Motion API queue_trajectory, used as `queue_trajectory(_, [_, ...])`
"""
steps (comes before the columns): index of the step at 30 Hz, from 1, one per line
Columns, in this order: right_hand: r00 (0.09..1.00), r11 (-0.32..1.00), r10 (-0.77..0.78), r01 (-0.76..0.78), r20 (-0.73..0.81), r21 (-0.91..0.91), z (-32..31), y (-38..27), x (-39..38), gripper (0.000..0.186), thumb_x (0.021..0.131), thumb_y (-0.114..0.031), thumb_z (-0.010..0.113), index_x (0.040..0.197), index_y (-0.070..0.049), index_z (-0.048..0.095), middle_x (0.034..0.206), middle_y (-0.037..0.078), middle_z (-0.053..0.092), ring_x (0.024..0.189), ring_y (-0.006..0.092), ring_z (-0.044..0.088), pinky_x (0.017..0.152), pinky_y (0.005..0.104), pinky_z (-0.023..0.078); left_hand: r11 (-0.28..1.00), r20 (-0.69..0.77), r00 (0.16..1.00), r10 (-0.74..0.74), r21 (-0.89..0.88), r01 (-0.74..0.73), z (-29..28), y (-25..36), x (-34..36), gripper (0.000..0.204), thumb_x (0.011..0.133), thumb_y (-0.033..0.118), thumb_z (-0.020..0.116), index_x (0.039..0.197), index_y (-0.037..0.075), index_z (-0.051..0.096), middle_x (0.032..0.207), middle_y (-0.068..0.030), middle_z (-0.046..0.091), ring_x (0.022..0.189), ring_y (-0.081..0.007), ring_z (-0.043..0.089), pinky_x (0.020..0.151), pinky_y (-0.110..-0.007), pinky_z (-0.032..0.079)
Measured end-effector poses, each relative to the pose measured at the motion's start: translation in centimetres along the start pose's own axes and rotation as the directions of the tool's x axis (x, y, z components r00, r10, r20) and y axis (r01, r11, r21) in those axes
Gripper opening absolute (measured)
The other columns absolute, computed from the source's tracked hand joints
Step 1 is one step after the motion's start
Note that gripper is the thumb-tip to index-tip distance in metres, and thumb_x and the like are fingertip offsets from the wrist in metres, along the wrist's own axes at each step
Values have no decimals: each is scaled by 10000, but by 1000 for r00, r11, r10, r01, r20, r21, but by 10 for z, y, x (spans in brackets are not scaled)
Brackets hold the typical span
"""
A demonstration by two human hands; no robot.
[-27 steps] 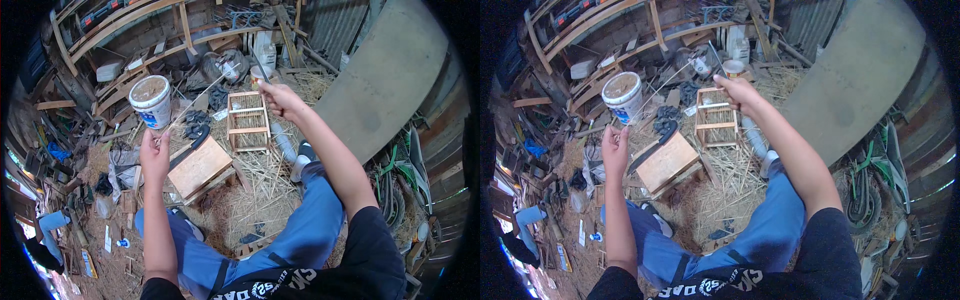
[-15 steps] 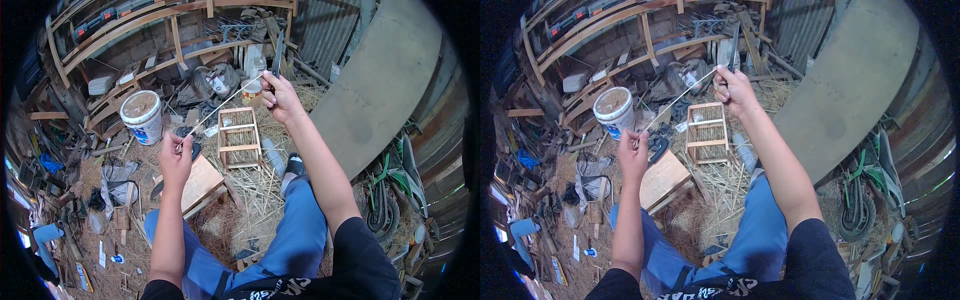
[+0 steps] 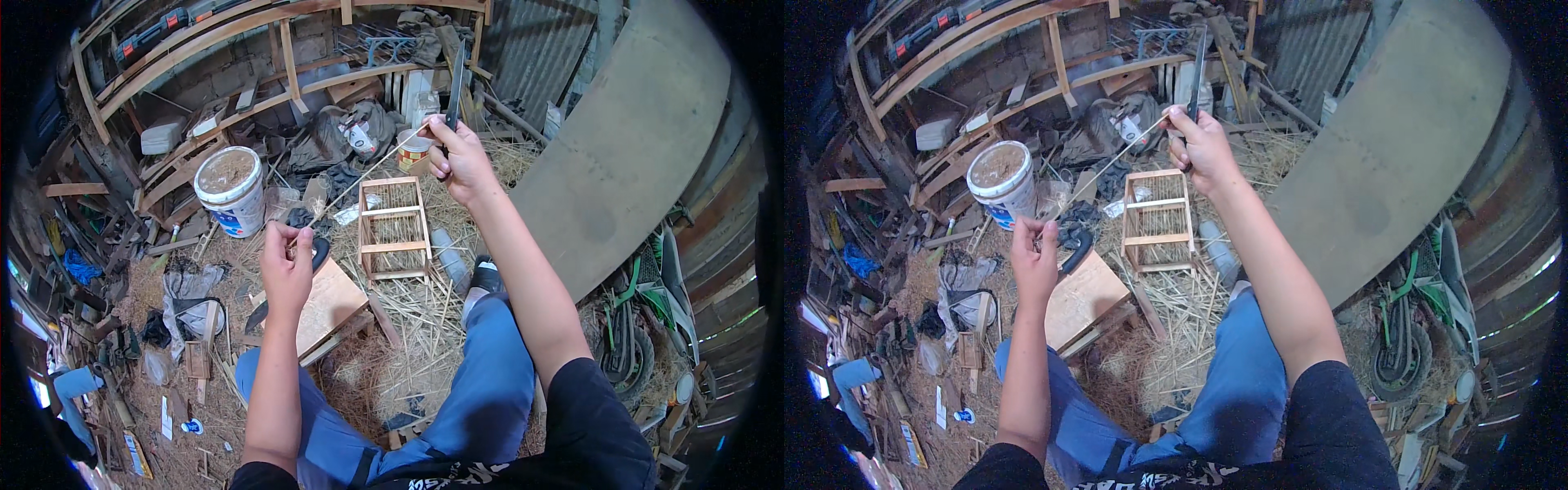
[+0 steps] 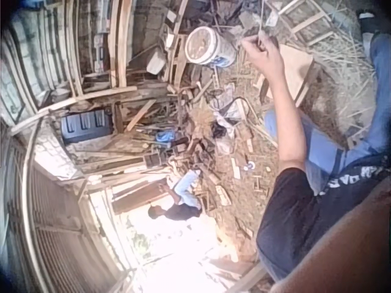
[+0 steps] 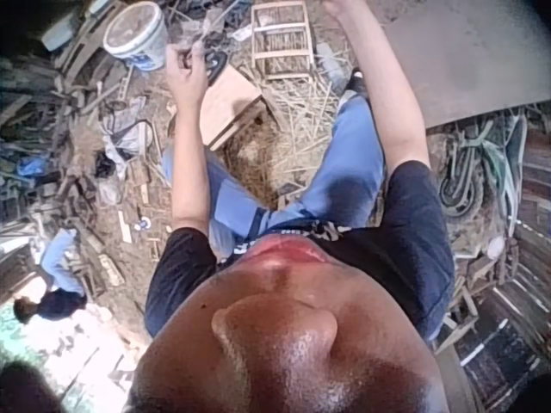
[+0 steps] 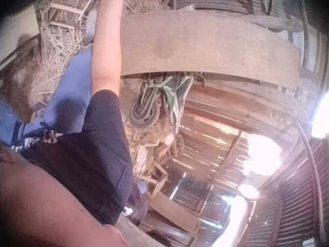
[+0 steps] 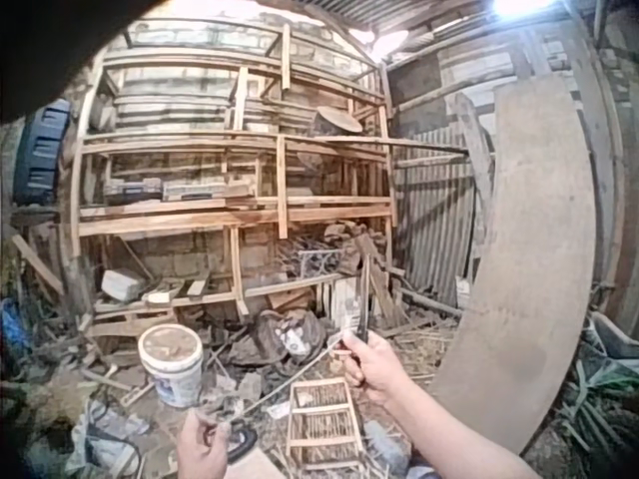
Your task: The person uses a knife to shave and sharpen a thin bamboo stick while holding it against a wooden block. They repeatedly scrape the knife along the stick to smooth the surface and refine the ends, rotating the stick occasionally to ensure an even finish.
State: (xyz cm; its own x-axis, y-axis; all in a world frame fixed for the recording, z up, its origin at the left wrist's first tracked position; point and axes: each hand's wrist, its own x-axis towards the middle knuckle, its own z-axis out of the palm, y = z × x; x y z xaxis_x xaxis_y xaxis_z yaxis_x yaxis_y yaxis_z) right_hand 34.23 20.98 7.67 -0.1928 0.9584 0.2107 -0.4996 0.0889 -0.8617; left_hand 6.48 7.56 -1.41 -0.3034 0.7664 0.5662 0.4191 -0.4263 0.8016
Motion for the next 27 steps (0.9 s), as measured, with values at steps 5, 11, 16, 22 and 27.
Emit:
queue_trajectory(5, [999, 998, -29, 27, -44, -51, 3, 3, 0, 173, 1038, -240, 613, 1055, -67, 609, 913, 47, 665, 446, 39, 408, 418, 231, 336, 999, 71, 997, -28, 21, 26, -2, 1, 0, 221, 1017, 207, 644, 979, 11, 550, 823, -53, 593, 739, -112, 532, 684, -282, 453])
queue_trajectory(11, [998, 983, -51, 45, -31, -176, 8, 9, -2, 149, 1017, -209, 637, 1032, -65, 604, 891, 39, 670, 441, 40, 421, 400, 229, 321, 999, -66, 998, -2, 50, 5, -8, 3, 3, 335, 1056, 308, 562, 1170, -4, 604, 1032, -121, 669, 935, -191, 636, 856, -338, 505])
queue_trajectory(16, [1000, 941, 29, -25, 6, -338, 24, 22, -17, 175, 1020, -240, 640, 1023, -67, 614, 871, 26, 663, 450, 32, 401, 408, 219, 317, 1000, 186, 982, 12, -23, -8, -2, 19, -4, 338, 1064, 292, 547, 1215, 0, 623, 1111, -101, 683, 1040, -185, 640, 941, -331, 490])
queue_trajectory(22, [997, 921, 45, -20, 56, -389, 38, 40, -25, 174, 989, -239, 676, 1019, -67, 664, 849, -3, 686, 563, 26, 475, 502, 226, 359, 930, 503, 855, -125, -241, 277, 20, 31, -26, 328, 1093, 288, 484, 1213, 5, 598, 931, -52, 646, 896, -136, 615, 852, -299, 501])
queue_trajectory(27, [996, 892, 47, -6, 80, -452, 44, 44, -29, 210, 994, -251, 661, 974, -42, 672, 819, -11, 675, 715, 69, 576, 673, 257, 445, 688, 634, 724, -273, -397, 607, 26, 32, -34, 256, 1100, 292, 456, 1038, 67, 562, 675, 45, 408, 537, -58, 376, 507, -233, 358])
